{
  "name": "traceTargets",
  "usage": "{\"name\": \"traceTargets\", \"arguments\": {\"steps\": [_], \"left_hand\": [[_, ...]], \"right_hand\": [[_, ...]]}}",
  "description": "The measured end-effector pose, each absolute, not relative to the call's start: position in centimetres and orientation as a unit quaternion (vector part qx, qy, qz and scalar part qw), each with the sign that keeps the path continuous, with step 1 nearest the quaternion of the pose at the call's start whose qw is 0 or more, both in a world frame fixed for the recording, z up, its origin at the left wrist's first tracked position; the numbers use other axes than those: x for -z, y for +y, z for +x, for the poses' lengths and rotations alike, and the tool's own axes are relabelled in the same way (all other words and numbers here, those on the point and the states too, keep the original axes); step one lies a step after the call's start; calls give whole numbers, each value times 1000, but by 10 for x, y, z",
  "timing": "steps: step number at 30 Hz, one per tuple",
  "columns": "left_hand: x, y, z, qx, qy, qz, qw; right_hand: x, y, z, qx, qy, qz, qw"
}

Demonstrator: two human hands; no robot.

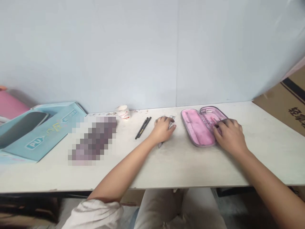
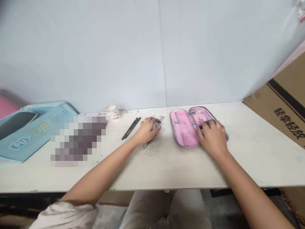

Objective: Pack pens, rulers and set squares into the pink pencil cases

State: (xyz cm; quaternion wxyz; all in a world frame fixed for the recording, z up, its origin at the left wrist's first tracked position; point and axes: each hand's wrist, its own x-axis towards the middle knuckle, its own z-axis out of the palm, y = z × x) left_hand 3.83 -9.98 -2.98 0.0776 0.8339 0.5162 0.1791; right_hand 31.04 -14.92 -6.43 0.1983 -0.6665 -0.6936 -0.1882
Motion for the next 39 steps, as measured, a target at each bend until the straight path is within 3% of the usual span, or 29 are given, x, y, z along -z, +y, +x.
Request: {"name": "traceTargets", "arguments": {"steps": [5,11,19,24,28,31,39], "left_hand": [[41,-85,-44,-223,622,750,26],[61,-77,-81,-205,700,683,36],[71,-71,-98,-299,706,635,93],[73,-70,-101,-301,692,652,79],[66,-79,-90,-320,560,764,21],[57,-92,-74,-277,478,833,-31],[46,-116,-36,-133,476,867,-64]], "right_hand": [[52,-133,231,156,-777,-579,194],[42,-97,102,73,-854,-495,142],[43,-77,7,56,-849,-522,62],[47,-78,3,46,-821,-567,53],[37,-79,29,56,-816,-565,109],[26,-86,66,76,-820,-548,146],[28,-123,161,22,-837,-528,141]]}}
